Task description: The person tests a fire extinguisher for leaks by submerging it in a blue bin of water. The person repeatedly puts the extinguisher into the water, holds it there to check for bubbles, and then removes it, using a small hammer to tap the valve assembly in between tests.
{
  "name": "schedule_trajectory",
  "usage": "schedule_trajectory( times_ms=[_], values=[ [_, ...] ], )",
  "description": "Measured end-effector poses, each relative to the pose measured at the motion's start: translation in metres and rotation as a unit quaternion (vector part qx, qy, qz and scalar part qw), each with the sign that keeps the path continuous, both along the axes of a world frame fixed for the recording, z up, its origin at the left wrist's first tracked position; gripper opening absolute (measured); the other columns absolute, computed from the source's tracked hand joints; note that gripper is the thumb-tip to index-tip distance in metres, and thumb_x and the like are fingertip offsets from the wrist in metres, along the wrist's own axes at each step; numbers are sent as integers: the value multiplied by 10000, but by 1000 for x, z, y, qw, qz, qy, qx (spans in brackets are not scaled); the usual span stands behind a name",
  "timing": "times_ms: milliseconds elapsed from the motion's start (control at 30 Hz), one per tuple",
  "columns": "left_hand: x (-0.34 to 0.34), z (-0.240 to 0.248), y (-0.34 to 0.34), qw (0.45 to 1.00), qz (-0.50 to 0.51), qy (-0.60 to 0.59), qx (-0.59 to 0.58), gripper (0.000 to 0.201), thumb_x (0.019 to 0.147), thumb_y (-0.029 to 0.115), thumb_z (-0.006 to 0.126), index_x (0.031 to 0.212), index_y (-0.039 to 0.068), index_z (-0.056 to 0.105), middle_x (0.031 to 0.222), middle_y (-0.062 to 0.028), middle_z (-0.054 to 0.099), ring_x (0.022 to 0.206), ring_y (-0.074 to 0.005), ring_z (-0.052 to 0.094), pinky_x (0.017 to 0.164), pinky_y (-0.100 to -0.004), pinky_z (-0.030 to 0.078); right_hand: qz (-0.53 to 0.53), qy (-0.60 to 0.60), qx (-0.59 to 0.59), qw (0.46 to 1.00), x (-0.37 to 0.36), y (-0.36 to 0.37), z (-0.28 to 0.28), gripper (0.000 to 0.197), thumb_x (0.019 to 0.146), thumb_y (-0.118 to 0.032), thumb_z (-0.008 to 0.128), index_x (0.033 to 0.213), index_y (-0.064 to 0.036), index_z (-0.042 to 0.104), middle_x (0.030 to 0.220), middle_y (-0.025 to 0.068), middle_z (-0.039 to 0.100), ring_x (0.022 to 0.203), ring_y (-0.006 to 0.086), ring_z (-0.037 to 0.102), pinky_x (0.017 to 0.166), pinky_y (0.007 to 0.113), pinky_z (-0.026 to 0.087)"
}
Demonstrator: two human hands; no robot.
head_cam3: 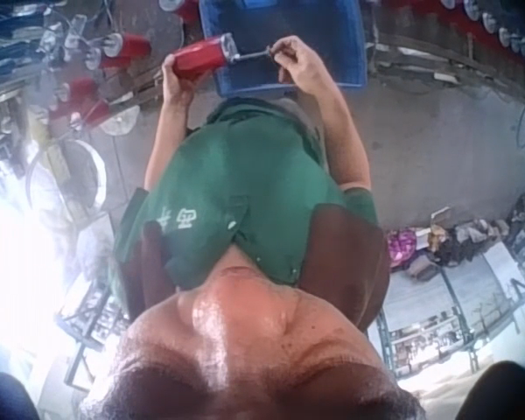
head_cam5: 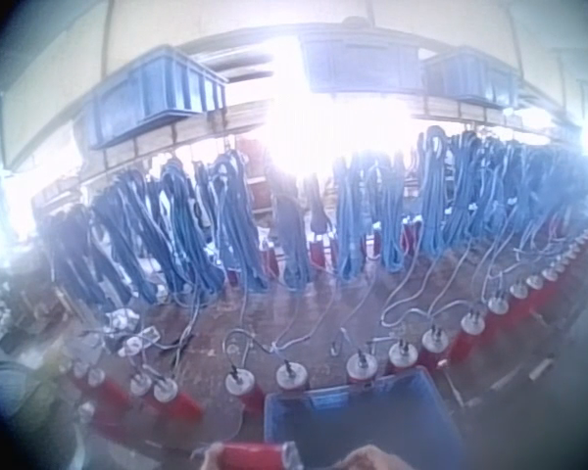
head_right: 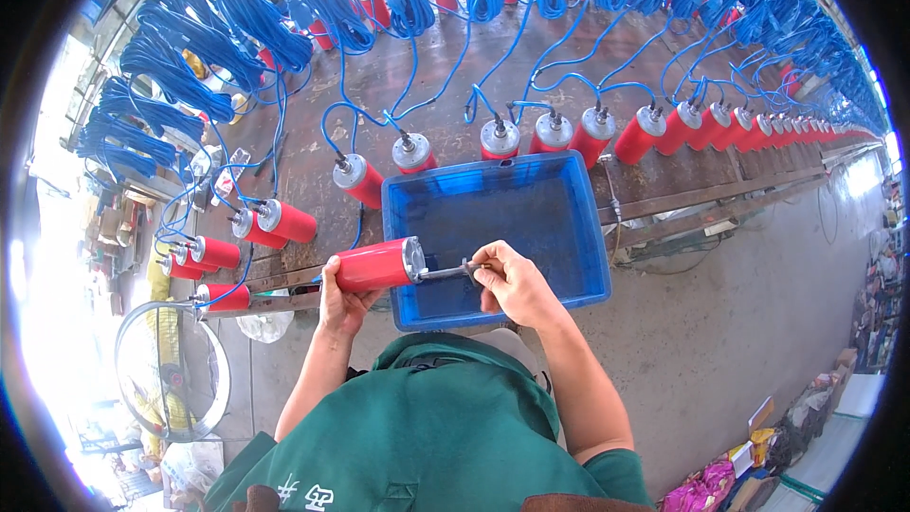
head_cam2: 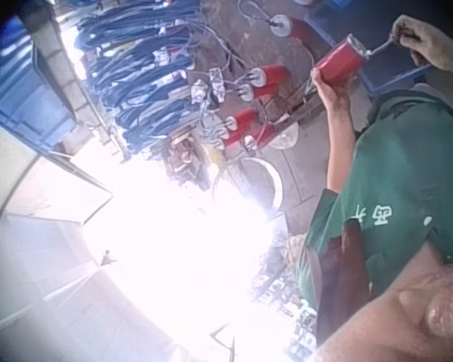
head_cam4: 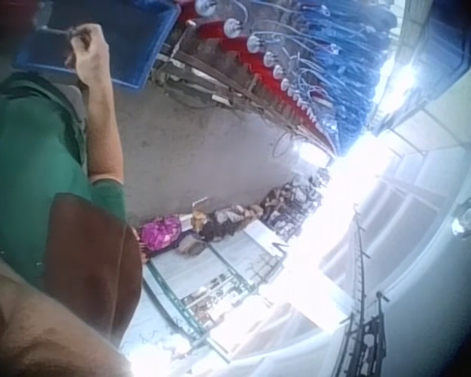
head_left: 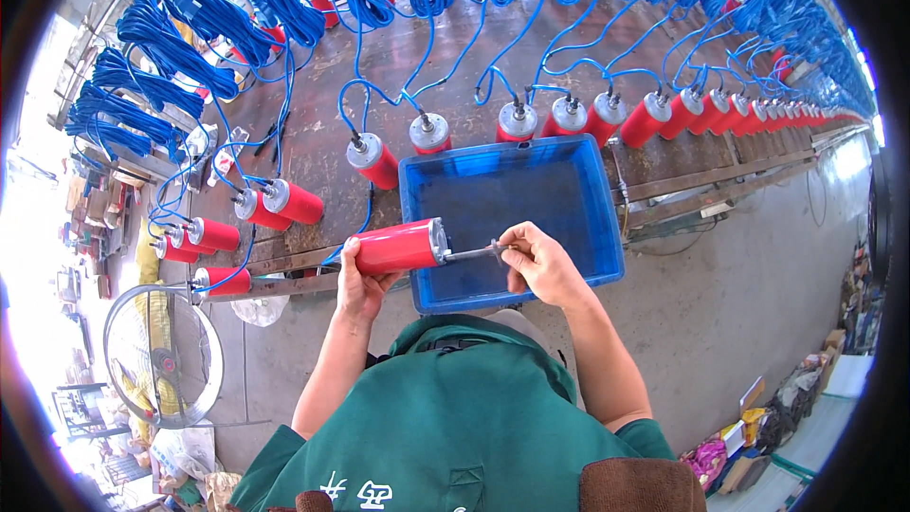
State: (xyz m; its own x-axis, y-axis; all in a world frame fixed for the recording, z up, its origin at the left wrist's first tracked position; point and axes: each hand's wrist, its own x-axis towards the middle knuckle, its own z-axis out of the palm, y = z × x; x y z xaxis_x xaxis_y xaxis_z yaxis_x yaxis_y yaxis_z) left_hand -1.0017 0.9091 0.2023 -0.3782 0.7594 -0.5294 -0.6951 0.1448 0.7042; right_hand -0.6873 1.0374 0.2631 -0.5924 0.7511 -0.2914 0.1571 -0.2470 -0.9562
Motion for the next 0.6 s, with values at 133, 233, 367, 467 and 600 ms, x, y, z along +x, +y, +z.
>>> schedule_trajectory(
  times_ms=[133, 233, 367, 467, 600],
  values=[
    [0, 1, 0, 1000, 0, 7, 0, 736, 963, 614, 675, 1406, 35, 572, 1336, -187, 708, 1208, -339, 726, 1027, -517, 627, -30, -26, -6, 999, -1, 0, -6, 197, 1108, -196, 638, 1073, -4, 663, 834, 60, 729, 554, 90, 586, 515, 252, 461],
    [2, 4, 1, 1000, -5, 15, 3, 726, 970, 613, 666, 1403, 39, 565, 1332, -186, 706, 1206, -343, 725, 1025, -523, 628, -31, -89, 42, 995, -4, -1, -15, 434, 1116, -406, 612, 932, -17, 663, 688, 37, 656, 557, 92, 568, 527, 276, 448],
    [2, 3, 2, 1000, -10, 28, 11, 714, 980, 611, 652, 1403, 45, 552, 1325, -191, 702, 1192, -347, 730, 1010, -526, 636, -43, -112, 85, 989, -5, -2, -38, 578, 1131, -508, 540, 823, -26, 623, 657, 33, 591, 569, 99, 513, 538, 305, 428],
    [2, 5, 1, 999, -11, 35, 11, 709, 981, 610, 651, 1396, 44, 552, 1315, -196, 705, 1178, -348, 736, 1001, -524, 641, -38, -67, 98, 992, -5, -9, -37, 574, 1138, -499, 529, 808, -36, 604, 647, 16, 566, 564, 104, 496, 541, 301, 424],
    [3, 5, 1, 999, -15, 37, 17, 703, 981, 612, 651, 1386, 45, 554, 1304, -194, 710, 1166, -346, 741, 994, -520, 645, 8, 6, -83, 996, -1, -4, -33, 552, 1146, -493, 514, 816, -59, 598, 648, 4, 552, 551, 108, 499, 532, 298, 423]
  ],
)
